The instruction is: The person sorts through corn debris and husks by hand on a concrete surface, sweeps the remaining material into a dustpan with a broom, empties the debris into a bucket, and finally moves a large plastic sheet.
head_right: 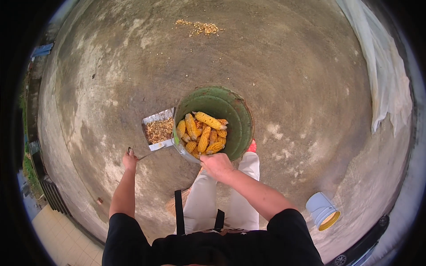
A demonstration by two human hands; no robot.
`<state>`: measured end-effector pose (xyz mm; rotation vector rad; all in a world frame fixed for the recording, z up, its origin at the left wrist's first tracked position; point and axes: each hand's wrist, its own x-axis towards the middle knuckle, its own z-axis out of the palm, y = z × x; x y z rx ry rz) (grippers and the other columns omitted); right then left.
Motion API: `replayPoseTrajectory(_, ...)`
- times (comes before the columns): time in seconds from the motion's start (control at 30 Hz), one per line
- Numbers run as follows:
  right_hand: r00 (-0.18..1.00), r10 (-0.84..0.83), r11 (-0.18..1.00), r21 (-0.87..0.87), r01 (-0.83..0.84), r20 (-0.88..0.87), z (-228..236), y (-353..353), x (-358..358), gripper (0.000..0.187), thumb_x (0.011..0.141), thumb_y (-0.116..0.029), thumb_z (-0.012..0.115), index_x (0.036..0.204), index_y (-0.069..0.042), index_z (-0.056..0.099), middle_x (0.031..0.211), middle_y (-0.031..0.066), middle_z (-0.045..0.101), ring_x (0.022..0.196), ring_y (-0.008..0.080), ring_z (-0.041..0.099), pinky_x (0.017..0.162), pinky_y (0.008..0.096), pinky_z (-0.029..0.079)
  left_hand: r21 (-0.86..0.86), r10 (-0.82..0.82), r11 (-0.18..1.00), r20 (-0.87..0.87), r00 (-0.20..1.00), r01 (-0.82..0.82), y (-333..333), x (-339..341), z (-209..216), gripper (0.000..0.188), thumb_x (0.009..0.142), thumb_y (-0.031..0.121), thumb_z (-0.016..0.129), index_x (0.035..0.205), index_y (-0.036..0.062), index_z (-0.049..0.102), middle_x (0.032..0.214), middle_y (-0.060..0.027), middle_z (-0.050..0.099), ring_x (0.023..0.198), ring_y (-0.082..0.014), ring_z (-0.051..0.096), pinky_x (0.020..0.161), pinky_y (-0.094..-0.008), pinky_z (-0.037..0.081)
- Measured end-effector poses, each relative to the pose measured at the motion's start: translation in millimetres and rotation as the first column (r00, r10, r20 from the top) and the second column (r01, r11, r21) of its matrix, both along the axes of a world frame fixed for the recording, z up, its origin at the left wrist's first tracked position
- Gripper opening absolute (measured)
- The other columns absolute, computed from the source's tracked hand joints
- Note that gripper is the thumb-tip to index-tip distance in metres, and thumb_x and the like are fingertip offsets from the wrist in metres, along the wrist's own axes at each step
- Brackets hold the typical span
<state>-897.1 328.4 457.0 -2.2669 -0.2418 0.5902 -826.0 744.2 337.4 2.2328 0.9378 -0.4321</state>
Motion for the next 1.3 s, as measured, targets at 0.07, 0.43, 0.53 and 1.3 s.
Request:
replayPoseTrajectory(0.07, 0.998, 0.065, 0.998, -0.007, -0.065, 0.006, -0.2, 33.8, 8.0, 0.016, 0.081, -0.022, 0.051, 0.074, -0.007, 0.051, 0.063, 0.0129, 0.057, 0.063, 0.0313, 0.058, 0.058, 0.0438, 0.045, 0.411, -0.343, 0.875, 0.153, 0.927, 0.256, -3.5, 2.6, 13.2, 0.022, 0.083, 0.016, 0.053, 0.098, -0.0005, 0.052, 0.082, -0.0141, 0.056, 0.074, -0.0266, 0.055, 0.067, -0.0362, 0.046)
replayPoseTrajectory(0.43, 0.845, 0.336, 0.929, 0.291, -0.226, -0.416, -45.0, -19.2, 235.7, 0.020, 0.079, -0.023, 0.055, 0.074, -0.004, 0.053, 0.063, 0.0167, 0.053, 0.060, 0.0291, 0.056, 0.058, 0.0380, 0.043, -0.483, 0.564, 0.471, -0.479, 0.673, -0.738, -146.0, -91.9, -78.3, 0.045, 0.088, 0.043, 0.043, 0.096, -0.0004, 0.052, 0.068, -0.0046, 0.054, 0.055, -0.0188, 0.058, 0.048, -0.0349, 0.054)
replayPoseTrajectory(0.53, 0.721, 0.157, 0.944, 0.316, 0.091, -0.675, -131.0, -36.0, 314.3, 0.023, 0.080, -0.024, 0.060, 0.087, -0.002, 0.060, 0.072, 0.0081, 0.060, 0.067, 0.0120, 0.053, 0.062, 0.0308, 0.043, -0.394, 0.569, 0.522, -0.499, 0.654, -0.756, -159.7, -32.8, -85.8, 0.040, 0.089, 0.037, 0.045, 0.091, -0.0026, 0.051, 0.063, -0.0055, 0.052, 0.051, -0.0177, 0.056, 0.044, -0.0318, 0.053)
replayPoseTrajectory(1.3, 0.704, -0.018, 0.900, 0.294, 0.320, -0.710, -316.0, -131.4, 524.3, 0.039, 0.073, -0.025, 0.067, 0.102, -0.001, 0.060, 0.092, 0.0056, 0.063, 0.083, 0.0146, 0.057, 0.076, 0.0275, 0.044, -0.536, 0.654, 0.477, -0.313, 0.689, -0.697, -286.1, 165.7, -34.5, 0.023, 0.090, 0.027, 0.046, 0.086, 0.0041, 0.049, 0.057, -0.0049, 0.055, 0.039, -0.0118, 0.050, 0.031, -0.0231, 0.037)
